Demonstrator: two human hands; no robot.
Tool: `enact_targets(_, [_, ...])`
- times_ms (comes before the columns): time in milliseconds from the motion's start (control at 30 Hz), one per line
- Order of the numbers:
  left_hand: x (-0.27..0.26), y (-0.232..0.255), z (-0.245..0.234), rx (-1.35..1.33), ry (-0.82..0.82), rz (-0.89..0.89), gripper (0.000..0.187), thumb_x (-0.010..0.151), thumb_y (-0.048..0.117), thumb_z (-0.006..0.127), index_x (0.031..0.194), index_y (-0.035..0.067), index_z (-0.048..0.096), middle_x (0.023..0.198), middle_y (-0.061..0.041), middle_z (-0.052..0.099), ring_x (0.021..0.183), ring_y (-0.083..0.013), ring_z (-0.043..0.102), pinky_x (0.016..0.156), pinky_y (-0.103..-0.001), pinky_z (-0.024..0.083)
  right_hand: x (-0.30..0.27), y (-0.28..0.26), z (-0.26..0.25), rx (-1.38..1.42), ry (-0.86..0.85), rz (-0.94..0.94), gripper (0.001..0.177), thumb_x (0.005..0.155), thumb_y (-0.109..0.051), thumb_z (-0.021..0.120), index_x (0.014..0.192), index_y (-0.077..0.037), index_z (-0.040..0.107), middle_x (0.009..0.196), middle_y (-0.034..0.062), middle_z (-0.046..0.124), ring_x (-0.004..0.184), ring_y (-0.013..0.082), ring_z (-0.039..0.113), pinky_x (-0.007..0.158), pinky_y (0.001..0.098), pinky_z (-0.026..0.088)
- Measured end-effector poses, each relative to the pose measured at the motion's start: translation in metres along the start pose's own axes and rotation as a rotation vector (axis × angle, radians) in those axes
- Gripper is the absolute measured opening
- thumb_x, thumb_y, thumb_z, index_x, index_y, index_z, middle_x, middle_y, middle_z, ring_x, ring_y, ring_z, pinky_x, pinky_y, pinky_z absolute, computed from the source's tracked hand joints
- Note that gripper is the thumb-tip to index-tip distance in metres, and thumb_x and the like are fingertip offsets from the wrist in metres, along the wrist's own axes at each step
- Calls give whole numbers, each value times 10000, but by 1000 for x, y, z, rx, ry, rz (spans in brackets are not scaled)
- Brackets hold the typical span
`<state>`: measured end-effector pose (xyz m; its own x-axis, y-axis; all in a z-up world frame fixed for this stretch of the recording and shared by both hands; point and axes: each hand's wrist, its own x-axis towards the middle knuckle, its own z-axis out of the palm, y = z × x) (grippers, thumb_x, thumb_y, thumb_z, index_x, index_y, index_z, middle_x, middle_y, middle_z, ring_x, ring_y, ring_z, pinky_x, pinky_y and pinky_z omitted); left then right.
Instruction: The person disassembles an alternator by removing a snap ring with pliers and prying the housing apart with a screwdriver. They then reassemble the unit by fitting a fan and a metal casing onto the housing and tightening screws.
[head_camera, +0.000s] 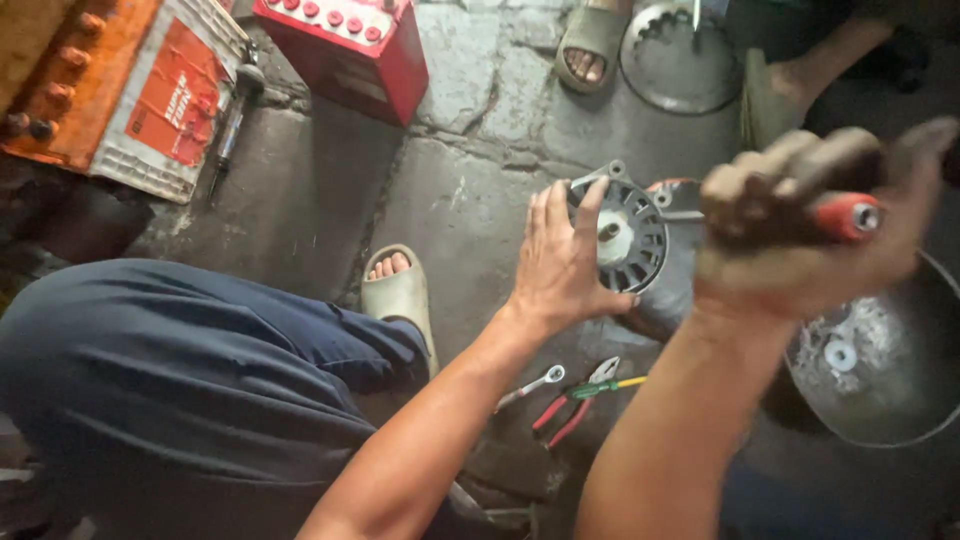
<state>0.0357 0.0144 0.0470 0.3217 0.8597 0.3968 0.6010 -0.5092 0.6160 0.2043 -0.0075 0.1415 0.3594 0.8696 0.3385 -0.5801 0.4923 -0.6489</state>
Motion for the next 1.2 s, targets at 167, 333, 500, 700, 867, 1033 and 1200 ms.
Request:
enact_targets(167, [9,3,-13,9,-73,-23,1400,393,438,1003,1532,105,259,1422,-350,376,1342,-546,361,1155,-578,314,-3,-24,7,-15,195,-46,653,1129,-467,379,660,-15,415,593,150,414,479,230,329,488,341,270])
enact_targets(333, [13,2,-17,0,-63,10,1308,403,432,1002,1480,102,338,1373,-303,428,1315,-510,401,1131,-568,332,-3,-29,14,-228,336,-9,678,1038,-612,349,647,-67,454,557,98,410,419,211,349,417,329,268])
enact_targets(500, [13,3,-28,-76,-107,-82,1173,495,363,978,1472,80,395,1347,-242,493,1315,-456,432,1108,-531,372,-4,-10,-19,-664,504,453,834,891,-867,343,750,-109,660,616,11,560,490,126,484,421,267,299])
enact_targets(700, [8,-13,-30,-180,-56,-122,898,645,217,830,1433,19,448,1308,-257,585,1248,-453,513,1064,-506,419,-21,7,-63,-189,671,203,656,976,-699,485,719,-101,564,577,37,457,459,186,417,458,350,334])
enact_targets(867, [7,1,-52,-212,15,-384,593,749,148,633,1326,18,579,1121,-291,697,1097,-467,649,1001,-511,486,-26,11,-62,-236,673,93,525,988,-542,553,690,-111,534,577,47,484,430,188,412,435,356,330])
enact_targets(1033, [-2,1,-64,-280,18,-612,550,742,166,587,1275,38,628,1017,-303,724,1033,-473,677,961,-513,500,-39,40,-37,-759,648,386,354,940,-384,684,714,-112,663,612,25,608,410,117,419,380,303,286])
enact_targets(1200, [-22,-2,-56,-337,-40,-656,514,743,216,625,1230,54,645,1074,-285,717,1089,-459,662,971,-504,501,-52,66,-47,-1585,241,412,315,725,-209,824,1018,-92,810,912,129,790,851,246,747,782,386,564])
